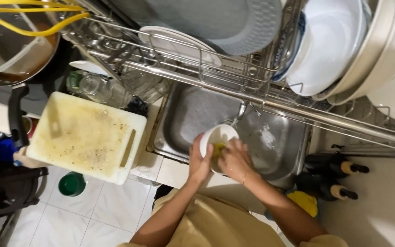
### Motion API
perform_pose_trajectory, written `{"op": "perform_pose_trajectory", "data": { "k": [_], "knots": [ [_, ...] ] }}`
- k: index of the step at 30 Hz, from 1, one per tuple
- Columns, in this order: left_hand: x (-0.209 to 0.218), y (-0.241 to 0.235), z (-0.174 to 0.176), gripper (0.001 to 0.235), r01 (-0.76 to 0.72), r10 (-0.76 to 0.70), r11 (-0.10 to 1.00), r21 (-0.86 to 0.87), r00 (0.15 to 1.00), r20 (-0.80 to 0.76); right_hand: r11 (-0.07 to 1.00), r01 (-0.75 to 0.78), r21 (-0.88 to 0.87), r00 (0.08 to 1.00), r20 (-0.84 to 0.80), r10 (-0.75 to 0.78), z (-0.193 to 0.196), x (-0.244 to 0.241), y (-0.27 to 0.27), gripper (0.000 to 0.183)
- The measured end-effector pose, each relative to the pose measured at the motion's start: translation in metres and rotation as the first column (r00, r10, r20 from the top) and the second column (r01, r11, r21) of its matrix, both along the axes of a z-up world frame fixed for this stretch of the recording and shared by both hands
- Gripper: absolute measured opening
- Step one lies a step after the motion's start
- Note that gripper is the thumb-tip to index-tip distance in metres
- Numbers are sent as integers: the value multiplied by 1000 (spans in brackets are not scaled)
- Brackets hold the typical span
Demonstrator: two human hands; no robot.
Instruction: Washing and scrubbing a plastic container in a kitchen sink using a sponge and water.
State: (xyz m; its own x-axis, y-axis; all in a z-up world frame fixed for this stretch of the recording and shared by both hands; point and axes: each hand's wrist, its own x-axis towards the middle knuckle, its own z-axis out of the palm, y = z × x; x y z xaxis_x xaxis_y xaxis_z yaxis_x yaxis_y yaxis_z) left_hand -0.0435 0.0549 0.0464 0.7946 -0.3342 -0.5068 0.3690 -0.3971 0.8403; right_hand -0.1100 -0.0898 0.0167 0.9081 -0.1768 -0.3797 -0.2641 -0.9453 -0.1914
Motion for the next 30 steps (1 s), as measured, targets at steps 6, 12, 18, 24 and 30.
{"op": "perform_pose_trajectory", "data": {
  "k": [6, 12, 18, 24, 30],
  "knots": [
    [9, 19, 5, 63, 19, -24, 999, 43, 992, 124, 922, 127, 365, 986, 55, -158, -41, 63, 9, 67],
    [30, 38, 22, 63, -101, 102, 995, -15, 982, 161, 814, 9, 581, 999, -39, 18, -7, 67, 44, 30],
    [37, 21, 13, 68, -116, 112, 993, 9, 975, 193, 654, -68, 754, 940, 269, -212, -7, 104, 43, 22],
    [34, 19, 2, 64, -131, 122, 991, 20, 962, 246, 895, 25, 444, 1000, 2, -30, 19, 109, 24, 60],
    [51, 26, 9, 60, -90, 73, 994, 56, 965, 251, 696, 71, 715, 981, -177, 83, 57, 95, 22, 43]
  ]
}}
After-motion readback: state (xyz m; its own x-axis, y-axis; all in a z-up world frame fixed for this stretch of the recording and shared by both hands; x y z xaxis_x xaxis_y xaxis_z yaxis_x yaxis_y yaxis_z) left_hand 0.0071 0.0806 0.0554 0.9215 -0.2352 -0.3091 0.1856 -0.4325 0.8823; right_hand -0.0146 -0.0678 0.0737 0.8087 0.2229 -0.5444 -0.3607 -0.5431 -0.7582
